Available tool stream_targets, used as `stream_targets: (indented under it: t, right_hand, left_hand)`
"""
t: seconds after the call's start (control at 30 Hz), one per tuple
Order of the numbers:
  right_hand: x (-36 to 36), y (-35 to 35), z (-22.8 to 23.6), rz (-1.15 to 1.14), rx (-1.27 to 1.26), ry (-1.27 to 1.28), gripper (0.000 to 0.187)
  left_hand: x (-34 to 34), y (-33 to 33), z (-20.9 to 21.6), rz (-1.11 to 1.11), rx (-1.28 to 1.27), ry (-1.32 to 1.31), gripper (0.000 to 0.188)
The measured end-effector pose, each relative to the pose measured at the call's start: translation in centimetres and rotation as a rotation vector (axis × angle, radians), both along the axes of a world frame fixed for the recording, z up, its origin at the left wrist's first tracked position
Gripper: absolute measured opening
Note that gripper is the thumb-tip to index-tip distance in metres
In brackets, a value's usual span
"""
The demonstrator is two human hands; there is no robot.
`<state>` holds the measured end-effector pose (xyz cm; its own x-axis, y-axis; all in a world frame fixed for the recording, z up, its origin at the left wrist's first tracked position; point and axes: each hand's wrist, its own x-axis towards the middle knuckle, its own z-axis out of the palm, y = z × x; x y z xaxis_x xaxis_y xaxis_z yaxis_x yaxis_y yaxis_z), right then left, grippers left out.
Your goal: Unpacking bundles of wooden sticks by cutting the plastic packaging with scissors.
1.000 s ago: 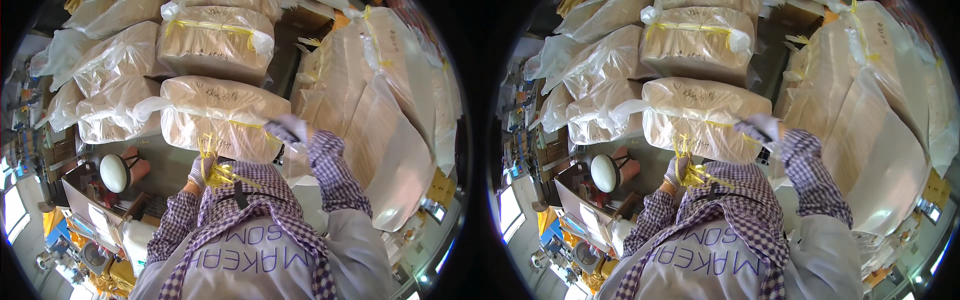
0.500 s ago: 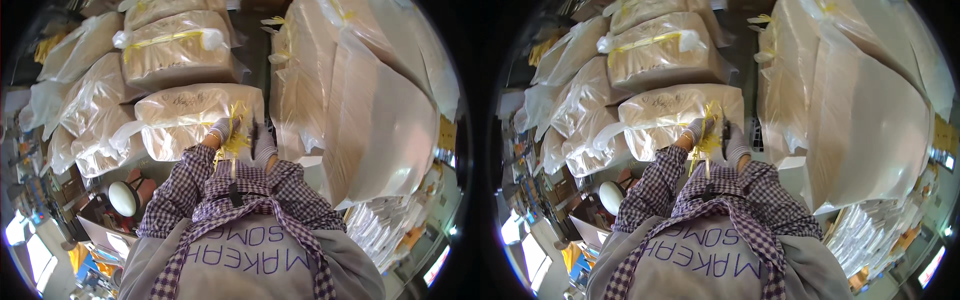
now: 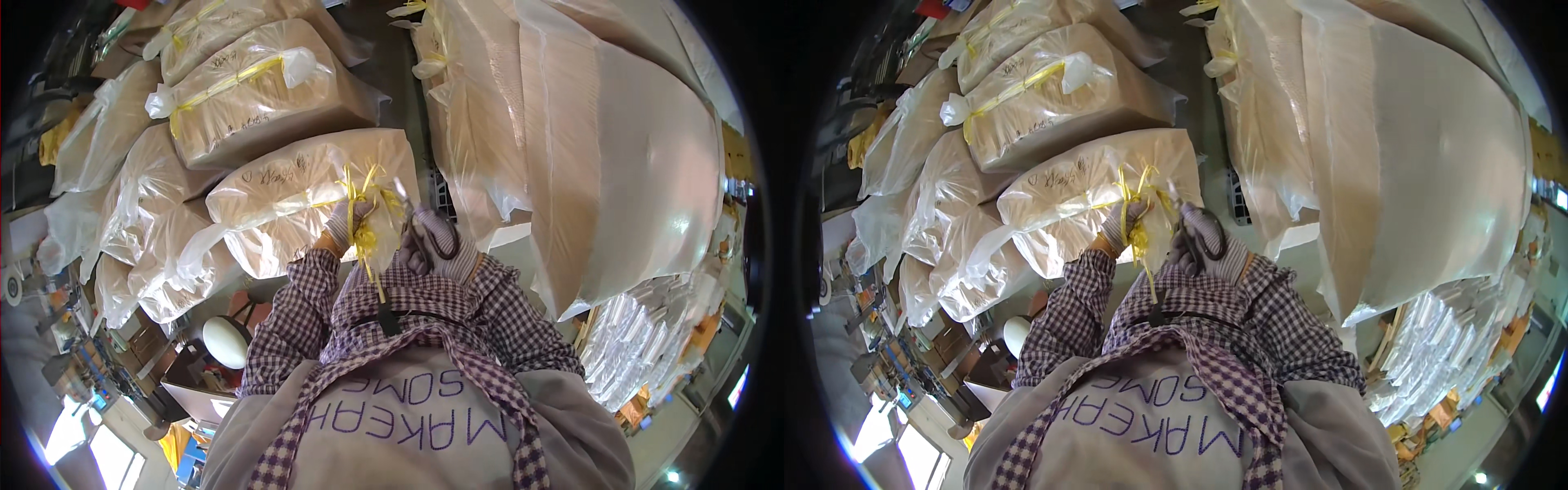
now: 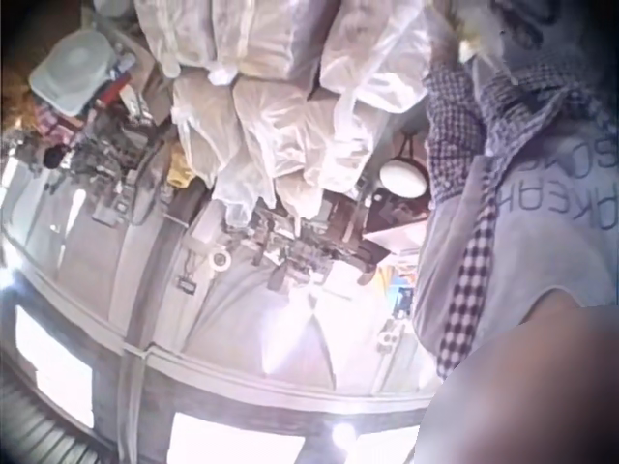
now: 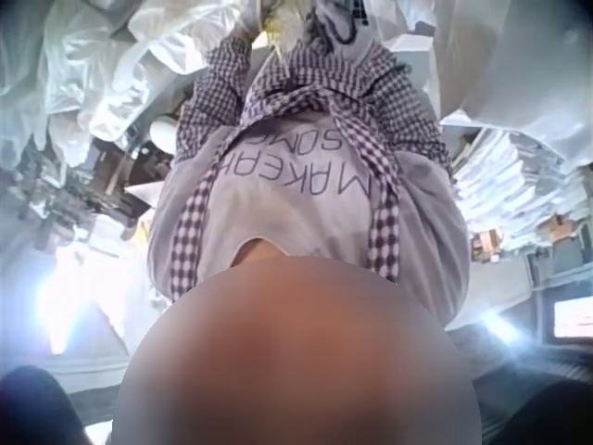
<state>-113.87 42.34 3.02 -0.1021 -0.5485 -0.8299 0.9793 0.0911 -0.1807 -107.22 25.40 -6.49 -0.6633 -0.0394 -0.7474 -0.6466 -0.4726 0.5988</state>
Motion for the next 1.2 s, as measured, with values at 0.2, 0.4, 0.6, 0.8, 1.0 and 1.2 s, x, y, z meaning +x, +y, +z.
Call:
stream_targets:
  t: [0.2, 0.4, 0.6, 0.8, 1.0, 1.2]
  right_hand:
    - [0.5, -0.6, -1.9, 0.075, -0.067, -0.129, 0.049]
    - [0.7, -0.7, -2.4, 0.093, 0.003, -0.095, 0.05]
    - [1.6, -3.5, -1.2, 0.001, 0.171, -0.048, 0.051]
    - [2.3, -3.3, -1.5, -0.05, 0.263, -0.175, 0.053]
    - [2.6, -4.3, -3.4, -0.034, 0.197, -0.142, 0.051]
    - [1.2, -4.4, -4.8, 0.097, 0.276, 0.14, 0.045]
  left_hand:
    - [0.4, -0.2, -2.1, 0.03, 0.023, 0.038, 0.016]
    - [0.0, 0.0, -0.7, -0.057, -0.133, 0.029, 0.013]
    - [1.1, -0.6, -3.6, 0.075, 0.019, 0.12, 0.013]
    - [0.2, 1.0, -2.0, -0.004, -0.111, 0.01, 0.011]
    - [2.4, 0.9, -7.1, -0.055, -0.292, -0.029, 0.01]
    - [0.3, 1.9, -5.6, 0.357, 0.292, -0.012, 0.008]
